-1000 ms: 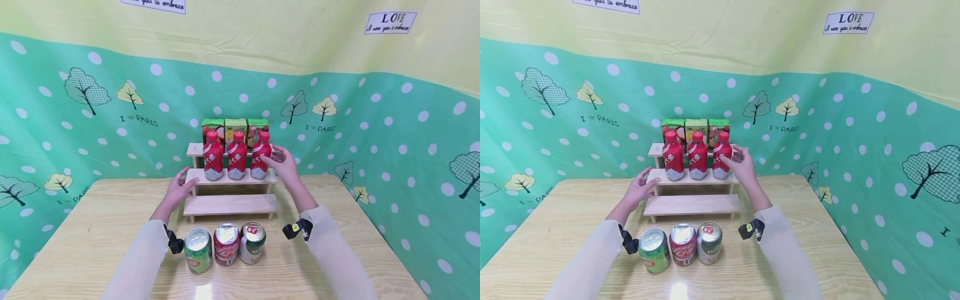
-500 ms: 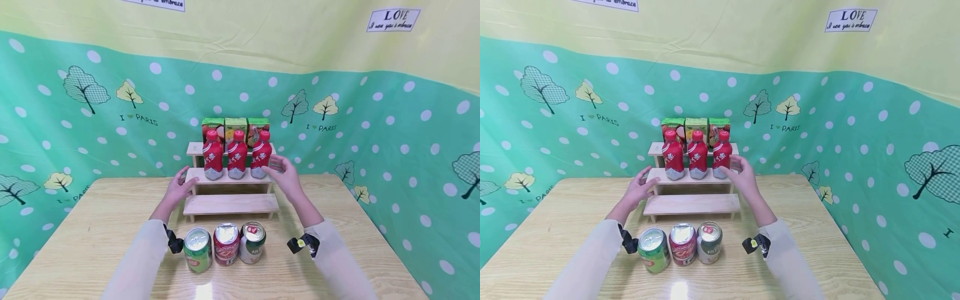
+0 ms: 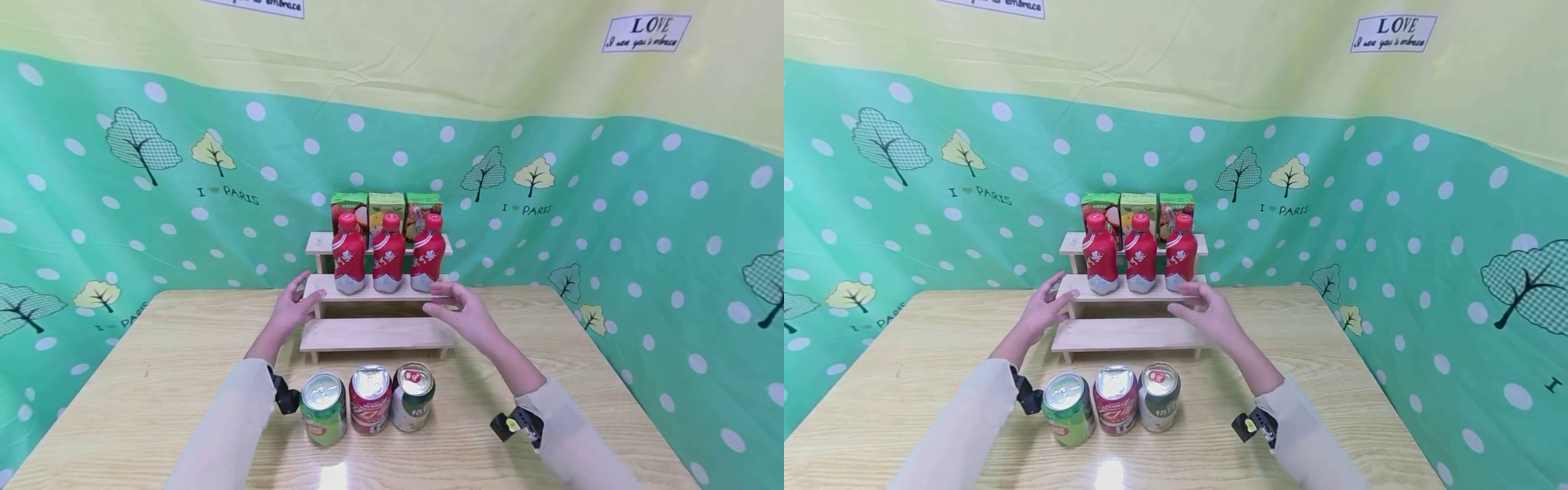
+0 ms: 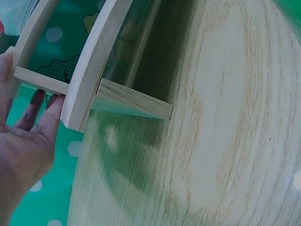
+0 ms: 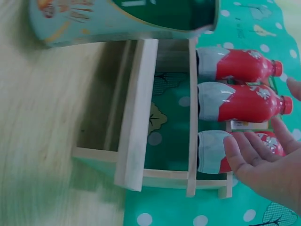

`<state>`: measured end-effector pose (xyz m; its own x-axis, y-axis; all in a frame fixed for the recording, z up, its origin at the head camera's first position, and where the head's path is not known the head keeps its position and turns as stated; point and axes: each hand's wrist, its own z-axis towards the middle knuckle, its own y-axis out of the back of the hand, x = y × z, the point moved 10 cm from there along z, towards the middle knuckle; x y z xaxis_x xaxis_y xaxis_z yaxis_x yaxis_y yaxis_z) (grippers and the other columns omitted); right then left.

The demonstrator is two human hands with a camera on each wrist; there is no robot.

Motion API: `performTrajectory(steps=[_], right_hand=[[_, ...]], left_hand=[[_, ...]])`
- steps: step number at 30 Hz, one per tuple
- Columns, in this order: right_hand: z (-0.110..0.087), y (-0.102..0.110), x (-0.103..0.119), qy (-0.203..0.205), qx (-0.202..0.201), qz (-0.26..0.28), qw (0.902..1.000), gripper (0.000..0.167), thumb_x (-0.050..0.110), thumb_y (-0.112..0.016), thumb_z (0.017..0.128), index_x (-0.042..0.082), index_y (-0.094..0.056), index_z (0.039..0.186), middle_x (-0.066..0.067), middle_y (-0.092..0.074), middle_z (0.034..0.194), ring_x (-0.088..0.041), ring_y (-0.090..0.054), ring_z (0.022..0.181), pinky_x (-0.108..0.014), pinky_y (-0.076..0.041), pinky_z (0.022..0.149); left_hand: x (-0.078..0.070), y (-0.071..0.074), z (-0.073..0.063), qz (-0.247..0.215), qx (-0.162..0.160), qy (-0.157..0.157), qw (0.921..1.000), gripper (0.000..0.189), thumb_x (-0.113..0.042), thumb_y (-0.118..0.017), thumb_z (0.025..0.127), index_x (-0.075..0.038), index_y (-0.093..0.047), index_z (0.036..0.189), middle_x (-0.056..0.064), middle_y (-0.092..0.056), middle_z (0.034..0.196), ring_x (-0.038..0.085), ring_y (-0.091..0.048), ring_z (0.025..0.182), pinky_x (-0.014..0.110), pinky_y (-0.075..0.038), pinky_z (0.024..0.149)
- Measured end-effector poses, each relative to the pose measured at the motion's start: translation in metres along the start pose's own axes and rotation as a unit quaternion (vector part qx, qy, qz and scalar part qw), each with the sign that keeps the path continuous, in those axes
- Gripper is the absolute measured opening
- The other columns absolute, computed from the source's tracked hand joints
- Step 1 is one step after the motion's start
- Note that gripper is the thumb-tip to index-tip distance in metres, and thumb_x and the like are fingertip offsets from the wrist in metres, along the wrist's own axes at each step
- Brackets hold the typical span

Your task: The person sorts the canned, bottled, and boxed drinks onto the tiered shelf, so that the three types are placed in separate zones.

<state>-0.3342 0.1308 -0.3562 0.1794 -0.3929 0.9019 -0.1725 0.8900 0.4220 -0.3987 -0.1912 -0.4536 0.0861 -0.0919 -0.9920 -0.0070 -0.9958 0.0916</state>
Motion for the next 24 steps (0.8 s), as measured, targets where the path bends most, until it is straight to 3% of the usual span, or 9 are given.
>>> performTrajectory(steps=[10, 17, 24], right_hand=[[-0.03, -0.024, -0.002, 0.029, 0.096, -0.041, 0.9941, 0.053, 0.032, -0.072, 0.082, 0.008, -0.054, 0.126, -0.009, -0.058, 0.125, -0.031, -0.053, 0.118, -0.042, -0.05, 0.096], [-0.05, -0.037, -0.003, 0.052, 0.165, -0.065, 0.9829, 0.05, 0.028, -0.073, 0.081, 0.009, -0.054, 0.124, -0.01, -0.058, 0.124, -0.031, -0.054, 0.114, -0.048, -0.048, 0.095], [-0.067, -0.053, -0.013, 0.063, 0.222, -0.116, 0.966, 0.065, 0.034, -0.078, 0.075, 0.014, -0.05, 0.13, -0.004, -0.055, 0.13, -0.026, -0.054, 0.114, -0.044, -0.049, 0.092]], left_hand=[[-0.001, -0.001, 0.0, 0.001, -0.002, -0.001, 1.0, 0.08, -0.038, -0.064, 0.087, -0.026, -0.016, 0.15, 0.023, -0.025, 0.152, 0.039, -0.039, 0.133, 0.053, -0.041, 0.103], [0.0, 0.0, -0.001, 0.004, -0.002, 0.0, 1.0, 0.082, -0.041, -0.064, 0.086, -0.026, -0.015, 0.15, 0.023, -0.024, 0.152, 0.039, -0.038, 0.133, 0.053, -0.04, 0.103], [0.0, 0.0, 0.001, 0.002, -0.001, 0.005, 1.0, 0.08, -0.037, -0.063, 0.089, -0.027, -0.014, 0.151, 0.022, -0.022, 0.153, 0.039, -0.036, 0.134, 0.052, -0.04, 0.104]])
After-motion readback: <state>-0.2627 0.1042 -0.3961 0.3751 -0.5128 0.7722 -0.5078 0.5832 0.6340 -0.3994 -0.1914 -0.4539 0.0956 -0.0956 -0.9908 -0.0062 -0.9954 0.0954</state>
